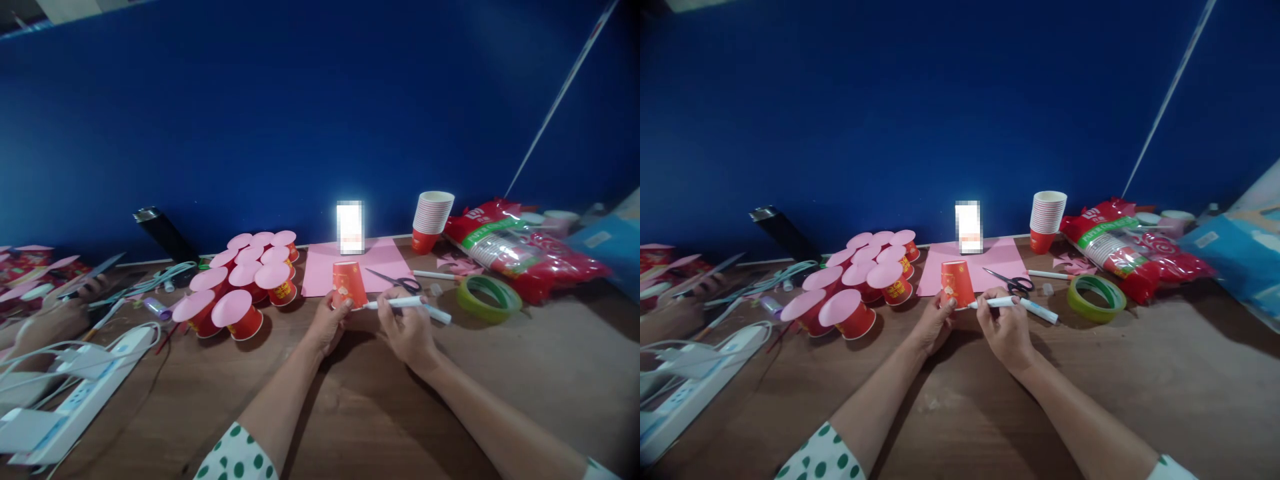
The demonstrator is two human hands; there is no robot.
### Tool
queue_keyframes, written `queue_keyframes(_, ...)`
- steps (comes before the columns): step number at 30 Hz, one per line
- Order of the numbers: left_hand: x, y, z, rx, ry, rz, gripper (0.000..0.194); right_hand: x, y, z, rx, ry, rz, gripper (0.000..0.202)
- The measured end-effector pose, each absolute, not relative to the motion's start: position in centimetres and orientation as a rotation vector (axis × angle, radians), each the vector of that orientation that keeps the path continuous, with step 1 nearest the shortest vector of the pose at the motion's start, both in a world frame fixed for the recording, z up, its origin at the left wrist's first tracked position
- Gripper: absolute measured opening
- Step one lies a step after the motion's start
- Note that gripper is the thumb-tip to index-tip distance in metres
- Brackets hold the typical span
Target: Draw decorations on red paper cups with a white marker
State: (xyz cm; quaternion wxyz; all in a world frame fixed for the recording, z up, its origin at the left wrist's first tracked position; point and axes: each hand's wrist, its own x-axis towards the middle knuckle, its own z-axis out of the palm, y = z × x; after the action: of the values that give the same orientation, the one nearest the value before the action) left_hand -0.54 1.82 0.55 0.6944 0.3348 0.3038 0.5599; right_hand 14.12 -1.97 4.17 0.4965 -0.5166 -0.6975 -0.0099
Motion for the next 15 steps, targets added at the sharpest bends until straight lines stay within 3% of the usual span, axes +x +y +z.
queue_keyframes(15,-0.58,1.74,0.46,0.764,0.618,1.224,0.042,14.36,-1.84,3.89,-1.258,-1.646,-0.059,0.021)
